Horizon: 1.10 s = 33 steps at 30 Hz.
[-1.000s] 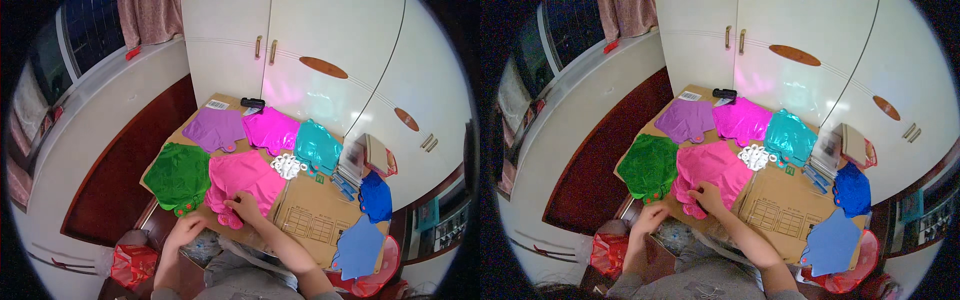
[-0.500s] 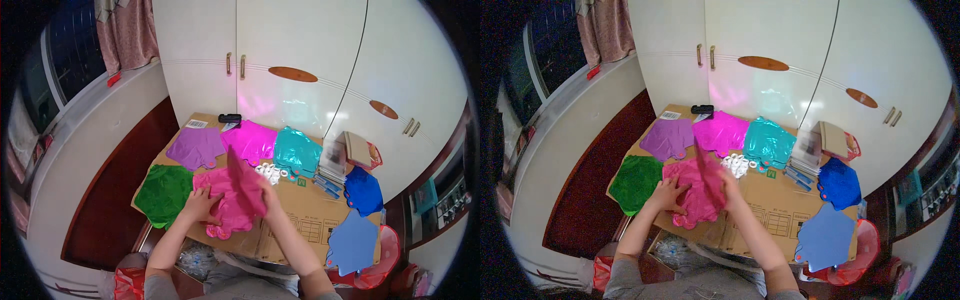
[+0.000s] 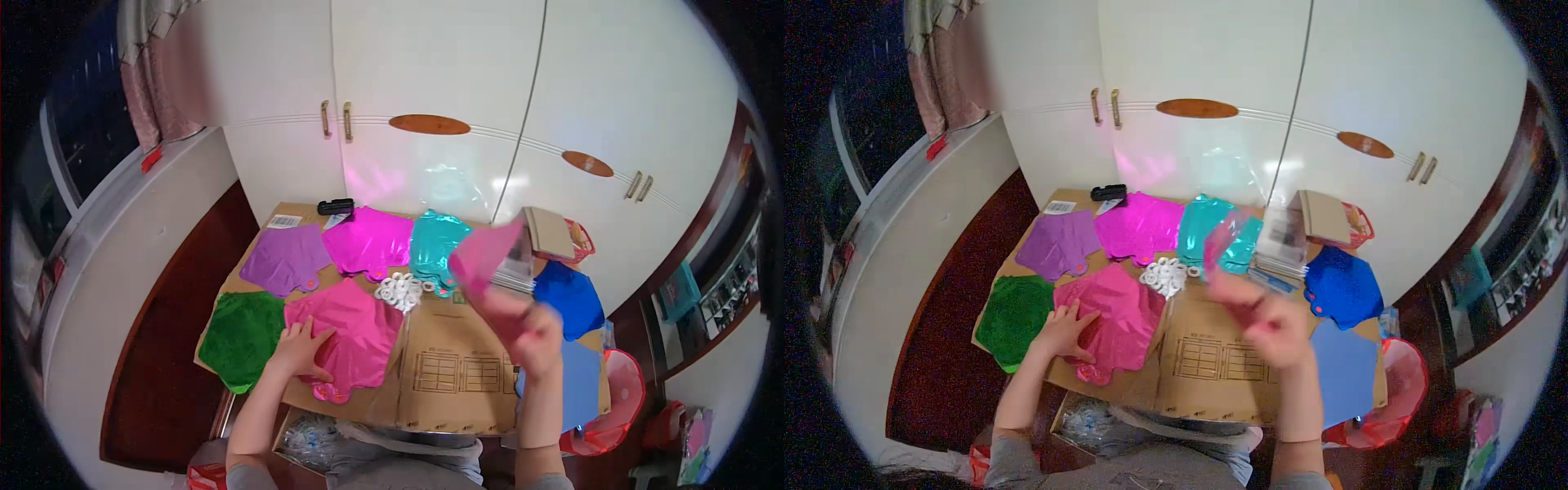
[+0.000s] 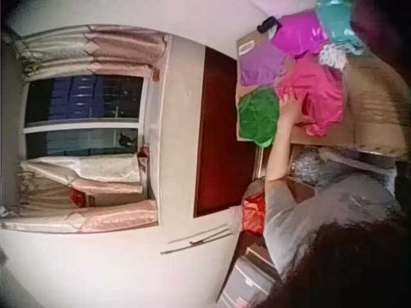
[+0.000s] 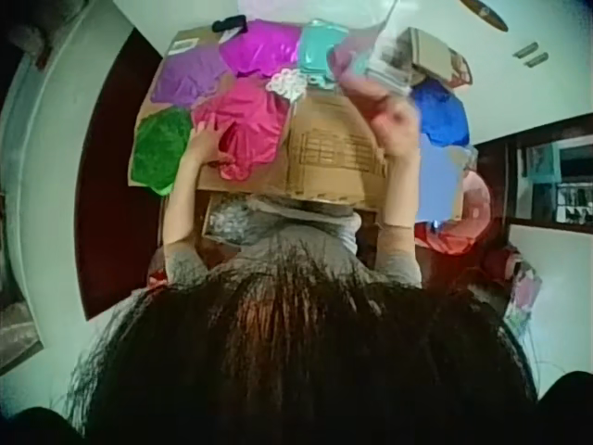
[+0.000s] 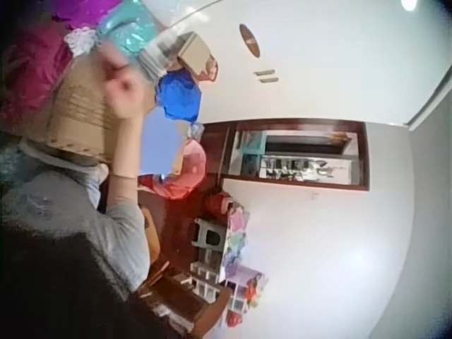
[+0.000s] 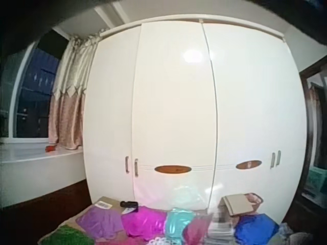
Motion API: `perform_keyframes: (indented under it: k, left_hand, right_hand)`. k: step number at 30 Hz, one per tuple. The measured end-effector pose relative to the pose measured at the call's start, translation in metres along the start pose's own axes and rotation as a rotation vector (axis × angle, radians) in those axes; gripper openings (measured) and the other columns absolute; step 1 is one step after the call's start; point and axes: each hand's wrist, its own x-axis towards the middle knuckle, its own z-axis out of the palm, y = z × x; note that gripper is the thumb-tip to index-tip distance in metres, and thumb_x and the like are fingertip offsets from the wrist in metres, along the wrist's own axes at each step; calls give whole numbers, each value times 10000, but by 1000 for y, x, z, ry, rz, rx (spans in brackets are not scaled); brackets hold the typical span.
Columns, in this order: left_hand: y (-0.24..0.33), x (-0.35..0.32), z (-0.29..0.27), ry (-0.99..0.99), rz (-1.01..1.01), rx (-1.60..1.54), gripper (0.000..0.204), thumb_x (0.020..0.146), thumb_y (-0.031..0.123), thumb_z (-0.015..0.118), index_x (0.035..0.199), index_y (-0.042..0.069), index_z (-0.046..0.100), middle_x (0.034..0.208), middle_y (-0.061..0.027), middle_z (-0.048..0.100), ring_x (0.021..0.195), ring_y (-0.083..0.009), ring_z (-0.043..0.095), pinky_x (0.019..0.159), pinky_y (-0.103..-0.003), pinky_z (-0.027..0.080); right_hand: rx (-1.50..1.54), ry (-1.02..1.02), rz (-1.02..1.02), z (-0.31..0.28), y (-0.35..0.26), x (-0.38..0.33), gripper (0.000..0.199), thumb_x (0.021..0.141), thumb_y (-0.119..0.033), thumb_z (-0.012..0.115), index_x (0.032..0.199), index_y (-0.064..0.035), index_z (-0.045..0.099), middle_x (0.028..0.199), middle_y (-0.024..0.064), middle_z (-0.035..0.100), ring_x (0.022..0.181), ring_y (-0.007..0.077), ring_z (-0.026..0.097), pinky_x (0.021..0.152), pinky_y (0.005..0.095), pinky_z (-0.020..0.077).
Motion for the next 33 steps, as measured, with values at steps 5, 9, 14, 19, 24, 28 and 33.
perform_keyframes:
  k: [5,9,14,19,24,28,33]
  left_hand:
    - [0,-4,-7,-61,-8,10,1159,439,628,808,1435,294,319,1460,-278,252,1302,-451,306,1035,-527,286]
    - [4,-9,-8,-111,-19,23,1157,438,633,807,1434,299,322,1467,-268,245,1294,-437,317,1016,-513,304]
    - [6,-13,-9,-141,-20,42,1180,438,641,804,1442,269,308,1482,-250,229,1291,-426,320,1014,-511,309]
    - [11,0,-6,-136,-61,15,1207,439,648,800,1450,227,293,1488,-240,224,1309,-426,298,1034,-525,294]
    - [11,10,-12,-140,-61,64,1201,438,642,803,1444,214,304,1482,-229,248,1310,-419,304,1037,-527,292]
    - [21,14,-19,-140,-52,157,1162,431,635,805,1398,152,378,1451,-204,320,1290,-398,338,1023,-511,315]
    - [64,15,-42,19,130,211,766,586,614,741,1058,27,601,966,-98,652,1056,-305,543,899,-488,402]
  right_hand:
    - [-750,-519,259,14,28,-39,180,822,-151,610,767,-41,478,1292,159,540,1315,385,377,1070,626,195]
    - [-1048,-561,511,-6,82,-106,132,816,-173,576,852,-52,535,1294,102,533,1345,363,332,1048,674,165]
    - [-1009,-513,584,-12,98,-132,190,807,-218,588,923,-68,570,1251,96,552,1334,349,350,1032,708,137]
    - [-1071,-505,531,-15,102,-131,235,804,-240,600,973,-75,599,1283,76,535,1343,322,336,1054,690,129]
    - [-1083,-523,543,-8,95,-129,251,803,-256,606,968,-68,611,1320,90,507,1349,322,326,1061,681,119]
    - [-1146,-521,524,-5,84,-136,245,800,-297,646,927,-90,614,1359,110,478,1344,328,340,1099,607,145]
    - [-1419,-56,616,-20,31,-148,382,754,-287,672,1038,-45,590,1275,151,525,1218,327,467,1031,492,349]
